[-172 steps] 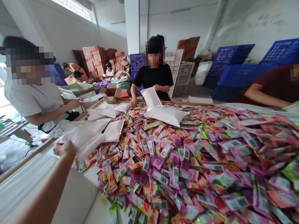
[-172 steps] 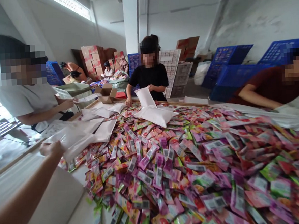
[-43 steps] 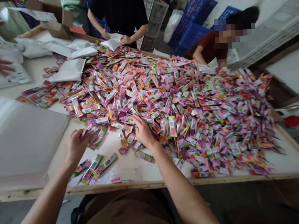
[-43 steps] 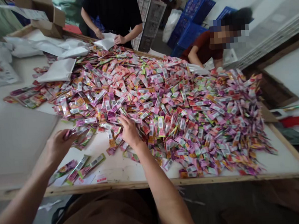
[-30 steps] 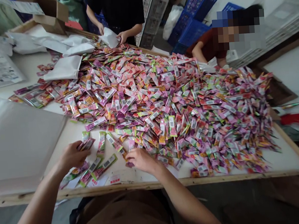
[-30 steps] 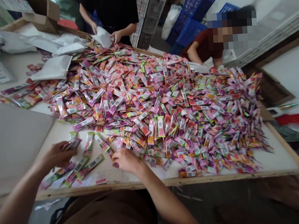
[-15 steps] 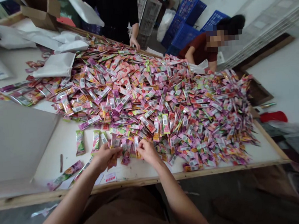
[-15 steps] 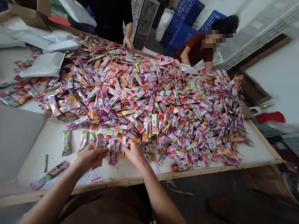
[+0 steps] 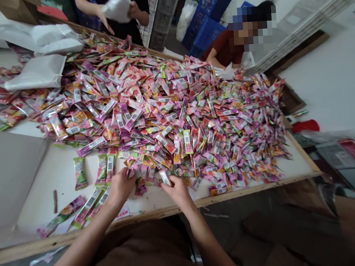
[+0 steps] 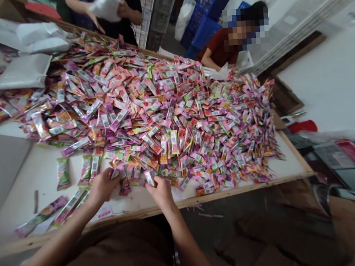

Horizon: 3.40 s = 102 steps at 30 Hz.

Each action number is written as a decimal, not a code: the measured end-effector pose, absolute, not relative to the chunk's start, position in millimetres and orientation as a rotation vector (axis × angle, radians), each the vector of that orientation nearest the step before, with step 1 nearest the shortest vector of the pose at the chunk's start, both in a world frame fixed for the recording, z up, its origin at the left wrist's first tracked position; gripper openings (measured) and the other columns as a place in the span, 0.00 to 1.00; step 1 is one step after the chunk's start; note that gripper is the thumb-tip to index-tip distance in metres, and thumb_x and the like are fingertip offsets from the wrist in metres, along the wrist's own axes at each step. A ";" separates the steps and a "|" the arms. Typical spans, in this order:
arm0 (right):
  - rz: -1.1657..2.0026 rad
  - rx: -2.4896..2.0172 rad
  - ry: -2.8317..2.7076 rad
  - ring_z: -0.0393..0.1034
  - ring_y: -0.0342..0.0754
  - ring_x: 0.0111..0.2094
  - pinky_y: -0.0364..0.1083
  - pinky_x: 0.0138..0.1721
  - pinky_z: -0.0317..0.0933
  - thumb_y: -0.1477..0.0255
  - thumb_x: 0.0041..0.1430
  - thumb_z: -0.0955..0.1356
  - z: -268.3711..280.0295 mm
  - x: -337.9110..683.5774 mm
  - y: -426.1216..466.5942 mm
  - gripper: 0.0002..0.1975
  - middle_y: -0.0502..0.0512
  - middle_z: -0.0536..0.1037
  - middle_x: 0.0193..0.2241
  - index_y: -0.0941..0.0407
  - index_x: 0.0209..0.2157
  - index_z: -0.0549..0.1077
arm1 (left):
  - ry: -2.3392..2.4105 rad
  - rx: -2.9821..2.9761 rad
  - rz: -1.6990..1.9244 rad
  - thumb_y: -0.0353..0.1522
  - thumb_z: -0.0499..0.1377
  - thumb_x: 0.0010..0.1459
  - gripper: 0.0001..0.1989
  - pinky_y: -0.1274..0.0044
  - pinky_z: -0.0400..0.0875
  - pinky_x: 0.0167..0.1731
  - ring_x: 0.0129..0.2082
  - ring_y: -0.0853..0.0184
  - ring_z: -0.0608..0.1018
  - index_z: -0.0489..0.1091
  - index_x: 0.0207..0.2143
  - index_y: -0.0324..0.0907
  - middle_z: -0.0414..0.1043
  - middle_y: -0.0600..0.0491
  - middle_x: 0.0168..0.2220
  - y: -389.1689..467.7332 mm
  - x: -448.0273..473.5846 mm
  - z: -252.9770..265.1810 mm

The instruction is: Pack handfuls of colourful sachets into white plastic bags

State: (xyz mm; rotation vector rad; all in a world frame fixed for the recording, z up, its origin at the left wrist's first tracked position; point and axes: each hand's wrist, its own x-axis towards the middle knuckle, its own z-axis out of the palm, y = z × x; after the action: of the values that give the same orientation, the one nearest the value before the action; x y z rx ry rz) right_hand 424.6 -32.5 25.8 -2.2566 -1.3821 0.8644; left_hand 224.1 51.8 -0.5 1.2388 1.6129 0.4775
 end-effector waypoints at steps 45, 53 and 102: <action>0.148 -0.528 -3.274 0.64 0.56 0.53 0.58 0.57 0.56 0.77 0.68 0.59 19.9 268.3 142.7 0.10 0.64 0.75 0.47 0.59 0.42 0.71 | 1.261 0.159 1.396 0.26 0.70 0.40 0.17 0.75 0.77 0.22 0.23 0.67 0.76 0.73 0.35 0.39 0.72 0.55 0.24 -18.2 9.7 37.8; 0.468 -0.369 -3.294 0.70 0.53 0.35 0.50 0.36 0.64 0.73 0.56 0.67 28.2 248.7 66.0 0.18 0.61 0.75 0.37 0.64 0.47 0.65 | 0.883 -0.008 1.451 0.25 0.69 0.42 0.15 0.75 0.74 0.19 0.23 0.69 0.70 0.72 0.34 0.41 0.65 0.56 0.23 -27.8 -5.1 15.3; 1.506 -1.153 -1.427 0.67 0.46 0.34 0.45 0.40 0.65 0.69 0.56 0.64 43.2 222.7 41.9 0.09 0.47 0.70 0.32 0.54 0.39 0.61 | 1.072 0.264 1.042 0.34 0.76 0.35 0.27 0.68 0.79 0.38 0.33 0.55 0.82 0.76 0.41 0.40 0.80 0.47 0.33 -1.0 99.3 34.3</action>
State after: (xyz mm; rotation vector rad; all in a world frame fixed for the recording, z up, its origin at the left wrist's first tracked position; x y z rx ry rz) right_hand 222.7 41.9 43.2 -1.1532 -1.4270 1.5063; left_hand 99.3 -1.0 34.3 0.2643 1.0718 1.0417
